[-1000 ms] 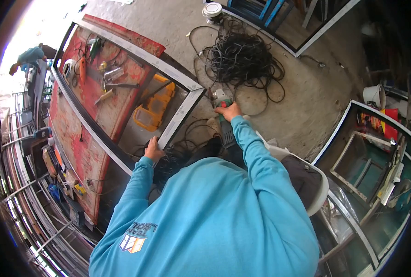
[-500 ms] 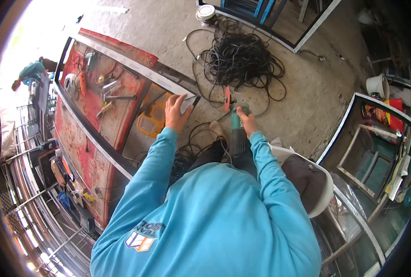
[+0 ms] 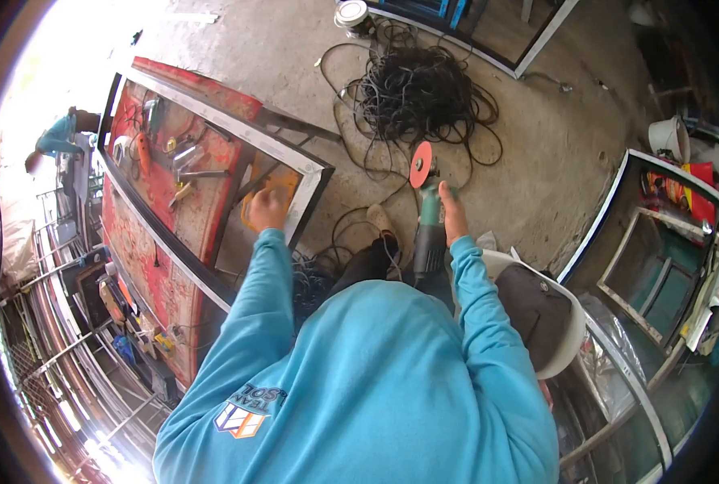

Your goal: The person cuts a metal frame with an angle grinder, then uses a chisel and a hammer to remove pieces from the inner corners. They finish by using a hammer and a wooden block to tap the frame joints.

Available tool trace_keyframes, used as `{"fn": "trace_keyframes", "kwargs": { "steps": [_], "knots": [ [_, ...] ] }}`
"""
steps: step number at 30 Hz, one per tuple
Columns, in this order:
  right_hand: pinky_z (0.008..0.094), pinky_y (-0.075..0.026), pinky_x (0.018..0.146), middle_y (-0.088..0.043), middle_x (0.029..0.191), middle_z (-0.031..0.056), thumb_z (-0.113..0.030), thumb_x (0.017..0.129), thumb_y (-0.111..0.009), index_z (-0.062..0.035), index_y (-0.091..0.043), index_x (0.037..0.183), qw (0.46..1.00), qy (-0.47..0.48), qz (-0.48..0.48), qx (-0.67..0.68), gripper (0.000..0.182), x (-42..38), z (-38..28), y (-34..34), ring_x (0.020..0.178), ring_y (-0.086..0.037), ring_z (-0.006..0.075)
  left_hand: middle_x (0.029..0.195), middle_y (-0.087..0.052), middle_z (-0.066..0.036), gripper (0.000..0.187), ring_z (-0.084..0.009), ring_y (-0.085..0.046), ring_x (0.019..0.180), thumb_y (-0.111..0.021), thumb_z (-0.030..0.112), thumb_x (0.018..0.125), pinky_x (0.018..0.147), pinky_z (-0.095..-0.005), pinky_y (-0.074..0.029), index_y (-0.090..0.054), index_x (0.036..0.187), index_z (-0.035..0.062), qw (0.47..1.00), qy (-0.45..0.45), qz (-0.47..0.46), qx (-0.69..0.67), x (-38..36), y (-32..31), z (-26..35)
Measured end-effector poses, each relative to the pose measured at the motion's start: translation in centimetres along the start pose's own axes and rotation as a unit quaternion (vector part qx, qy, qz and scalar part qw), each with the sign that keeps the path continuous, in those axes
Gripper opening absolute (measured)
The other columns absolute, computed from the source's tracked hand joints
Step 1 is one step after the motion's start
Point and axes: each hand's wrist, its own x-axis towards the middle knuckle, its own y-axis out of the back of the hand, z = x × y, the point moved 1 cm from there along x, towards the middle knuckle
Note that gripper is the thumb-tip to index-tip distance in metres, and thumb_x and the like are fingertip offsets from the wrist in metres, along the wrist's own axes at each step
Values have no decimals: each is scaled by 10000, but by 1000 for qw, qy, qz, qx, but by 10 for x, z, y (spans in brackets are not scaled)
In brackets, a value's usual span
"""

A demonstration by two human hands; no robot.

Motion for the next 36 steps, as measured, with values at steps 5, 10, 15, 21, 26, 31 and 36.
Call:
{"fn": "trace_keyframes", "kwargs": {
  "steps": [5, 10, 15, 21, 26, 31, 36],
  "knots": [
    [367, -582, 562, -629, 878, 67, -599, 856, -677, -57, -575, 1067, 1000, 12, 2, -3, 590, -6, -8, 6, 658, -659, 205, 1207, -637, -132, 397, -343, -579, 1150, -735, 279, 793, 982, -463, -442, -681, 1160, 138, 965, 115, -47, 229, 3, 40, -13],
    [351, -577, 563, -628, 858, 70, -595, 869, -665, -44, -577, 1075, 1000, 22, 8, -4, 595, -4, -5, 12, 642, -654, 200, 1386, -502, -152, 453, -345, -438, 1297, -767, 285, 771, 1087, -551, -306, -671, 1199, 173, 957, -274, -79, 52, -3, 30, 93],
    [341, -562, 544, -635, 835, 65, -593, 877, -656, -39, -590, 1084, 1000, 18, 22, -3, 596, 1, 5, 20, 622, -648, 198, 1280, -584, -75, 300, -309, -430, 1293, -763, 266, 770, 1108, -642, -246, -733, 1058, 190, 919, -349, -110, 145, -7, 5, 151],
    [303, -538, 712, -631, 982, 63, -616, 882, -635, 0, -593, 1171, 994, 63, 79, -31, 682, 15, 36, 51, 828, -640, 166, 1023, -675, 69, 96, -258, -517, 1165, -747, 203, 761, 1063, -670, -268, -750, 857, 204, 916, -361, -168, 42, 3, -11, 134],
    [325, -565, 591, -673, 787, 91, -749, 892, -462, -19, -645, 990, 999, 0, -17, 39, 759, -7, -2, 14, 638, -674, 212, 810, -660, -106, 200, -286, -596, 873, -634, 145, 900, 848, -435, -452, -663, 728, 45, 907, -398, -141, 8, -44, 3, 128],
    [327, -564, 623, -677, 800, 97, -760, 907, -401, -28, -646, 1004, 993, 34, -109, 25, 778, -28, -44, -67, 687, -681, 225, 1264, -597, -115, 537, -200, -567, 1169, -571, 364, 998, 1025, -353, -444, -442, 1433, 77, 820, 1, -473, -324, -147, 38, 151],
    [344, -564, 665, -679, 838, 95, -753, 923, -370, -36, -638, 1046, 968, 39, -247, 10, 776, -40, -42, -184, 716, -675, 225, 1255, -584, -171, 836, -225, -581, 1142, -805, 391, 783, 996, -362, -465, -417, 1405, -12, 860, 27, -340, -379, -147, 94, 184]
  ]
}}
